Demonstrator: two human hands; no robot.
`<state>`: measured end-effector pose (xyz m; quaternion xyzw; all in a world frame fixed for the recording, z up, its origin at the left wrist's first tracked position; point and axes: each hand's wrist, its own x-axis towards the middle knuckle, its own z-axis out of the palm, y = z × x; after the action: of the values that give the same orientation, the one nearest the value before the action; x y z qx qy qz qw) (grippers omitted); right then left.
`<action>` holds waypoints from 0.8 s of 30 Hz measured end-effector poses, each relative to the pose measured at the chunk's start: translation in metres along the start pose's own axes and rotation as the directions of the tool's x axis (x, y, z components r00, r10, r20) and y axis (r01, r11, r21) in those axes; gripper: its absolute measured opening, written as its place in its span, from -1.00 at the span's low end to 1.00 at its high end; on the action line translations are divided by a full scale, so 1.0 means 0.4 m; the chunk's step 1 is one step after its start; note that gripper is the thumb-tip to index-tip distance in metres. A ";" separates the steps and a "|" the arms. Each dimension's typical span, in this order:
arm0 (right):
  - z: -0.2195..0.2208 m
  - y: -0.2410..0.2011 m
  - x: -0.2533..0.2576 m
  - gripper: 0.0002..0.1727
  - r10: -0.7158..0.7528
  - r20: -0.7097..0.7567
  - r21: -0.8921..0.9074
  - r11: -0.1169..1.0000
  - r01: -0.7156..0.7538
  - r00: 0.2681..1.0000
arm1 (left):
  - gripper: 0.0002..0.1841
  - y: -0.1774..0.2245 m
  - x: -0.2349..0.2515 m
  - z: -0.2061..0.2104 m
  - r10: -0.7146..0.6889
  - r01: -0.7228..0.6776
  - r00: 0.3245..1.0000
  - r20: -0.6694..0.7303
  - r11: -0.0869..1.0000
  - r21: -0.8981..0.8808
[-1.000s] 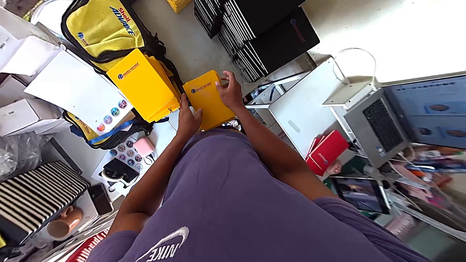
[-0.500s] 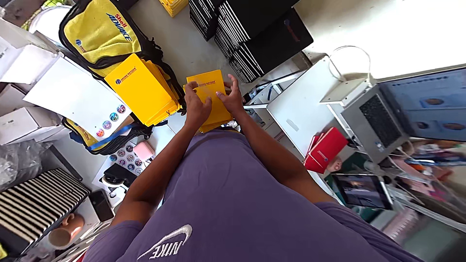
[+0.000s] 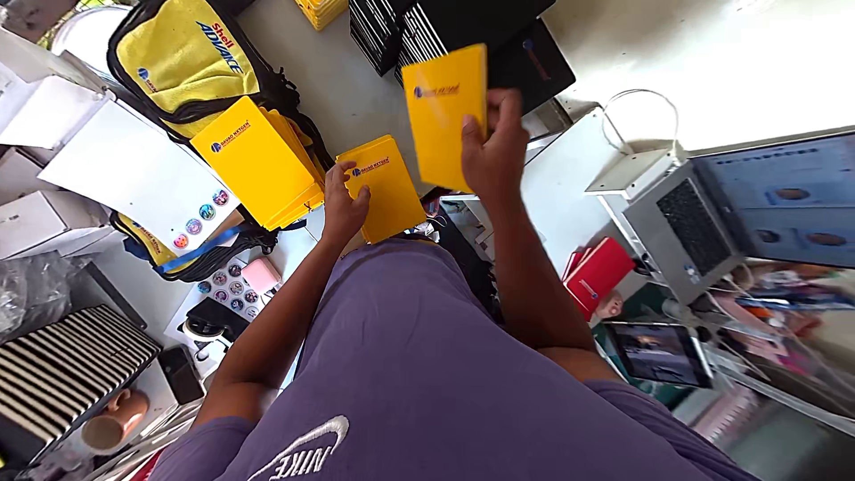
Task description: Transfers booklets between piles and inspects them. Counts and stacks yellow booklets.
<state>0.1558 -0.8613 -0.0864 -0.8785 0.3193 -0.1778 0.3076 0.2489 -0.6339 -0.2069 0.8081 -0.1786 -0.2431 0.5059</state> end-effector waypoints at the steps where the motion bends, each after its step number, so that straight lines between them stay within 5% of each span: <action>1: -0.028 -0.010 0.021 -0.60 -0.085 -0.041 -0.065 0.995 0.082 0.996 | -0.53 0.000 -0.002 -0.002 0.021 -0.021 1.000 0.018 1.000 0.015; 5: -0.070 -0.021 0.063 -0.63 -0.279 -0.087 -0.186 0.948 0.260 0.956 | -0.63 0.010 -0.002 -0.009 0.118 -0.124 0.989 0.089 0.990 0.070; 11: -0.045 -0.008 0.054 -0.65 -0.332 -0.158 -0.114 0.941 0.317 0.930 | -0.60 0.037 0.007 -0.020 0.223 -0.234 0.970 0.094 0.965 0.120; 14: -0.030 -0.007 0.037 -0.65 -0.251 -0.060 0.025 0.967 0.252 0.966 | -0.35 0.124 0.042 -0.019 0.311 -0.314 0.949 0.049 0.940 0.131; 18: -0.019 -0.029 0.008 -0.68 -0.148 0.011 0.229 0.963 0.141 0.989 | 0.27 0.231 0.137 0.019 0.323 -0.331 0.944 -0.073 0.927 -0.177; 21: -0.014 -0.051 -0.015 -0.68 -0.079 -0.015 0.348 0.934 0.079 0.997 | 0.51 0.251 0.206 0.067 0.294 -0.287 0.956 -0.022 0.910 -0.299; 24: -0.018 -0.045 -0.025 -0.68 -0.013 -0.066 0.361 0.932 0.036 0.998 | 0.17 0.262 0.217 0.084 0.238 -0.214 0.971 0.013 0.894 -0.395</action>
<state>0.1532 -0.8466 -0.0704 -0.8049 0.2793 -0.2648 0.4517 0.2960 -0.7493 -0.1429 0.6569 -0.2347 -0.2378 0.6759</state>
